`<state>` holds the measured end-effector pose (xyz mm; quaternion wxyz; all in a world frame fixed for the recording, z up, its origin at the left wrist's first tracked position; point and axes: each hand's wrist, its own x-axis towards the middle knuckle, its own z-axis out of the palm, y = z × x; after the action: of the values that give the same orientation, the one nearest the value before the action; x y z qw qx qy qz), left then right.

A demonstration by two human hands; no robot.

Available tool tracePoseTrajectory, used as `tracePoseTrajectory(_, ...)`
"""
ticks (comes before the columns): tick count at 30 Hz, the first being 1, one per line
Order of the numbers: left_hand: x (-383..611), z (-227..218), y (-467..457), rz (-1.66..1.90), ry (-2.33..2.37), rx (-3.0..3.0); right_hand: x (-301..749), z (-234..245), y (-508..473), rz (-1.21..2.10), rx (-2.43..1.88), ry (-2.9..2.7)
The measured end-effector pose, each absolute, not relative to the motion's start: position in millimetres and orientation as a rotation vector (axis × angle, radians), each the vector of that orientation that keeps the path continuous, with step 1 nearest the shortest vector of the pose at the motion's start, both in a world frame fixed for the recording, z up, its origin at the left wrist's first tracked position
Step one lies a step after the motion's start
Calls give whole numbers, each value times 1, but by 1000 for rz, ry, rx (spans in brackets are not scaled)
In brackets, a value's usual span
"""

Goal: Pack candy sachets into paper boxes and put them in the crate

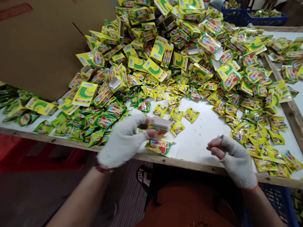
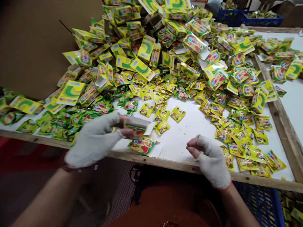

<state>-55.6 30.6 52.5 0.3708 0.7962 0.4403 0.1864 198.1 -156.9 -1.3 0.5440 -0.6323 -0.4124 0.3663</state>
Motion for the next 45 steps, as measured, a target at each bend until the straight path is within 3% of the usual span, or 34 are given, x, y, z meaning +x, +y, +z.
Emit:
tracePoseTrajectory(2, -20, 33, 3, 636, 953, 1736, 188, -8, -150, 739, -1505, -1038)
tracePoseTrajectory(6, 31, -7, -37, 576, 735, 1432, 185, -15, -150, 504, -1626, -1103)
tracePoseTrajectory(11, 41, -27, -46, 612, 674, 1569, 197, -16, -162, 366, -1731, -1205)
tracePoseTrajectory(19, 40, -14, -34, 677, 475, 1931, 201, -11, -164, 264, -1655, -1340)
tracePoseTrajectory(26, 54, -12, -32, 550, 573, 1386, 210, -1, -162, 383, -1793, -1346)
tracePoseTrajectory(30, 52, -16, -30, 599, 557, 1683, 209, -4, -157, 413, -1735, -1225)
tracePoseTrajectory(34, 45, -10, -32, 715, 451, 1892, 208, 7, -157, 263, -1718, -1512)
tracePoseTrajectory(41, 44, 21, -25, 407, 571, 1820, 208, 23, -154, 424, -1822, -1471)
tracePoseTrajectory(45, 41, 15, -23, 486, 473, 1916, 212, 24, -153, 397, -1763, -1518)
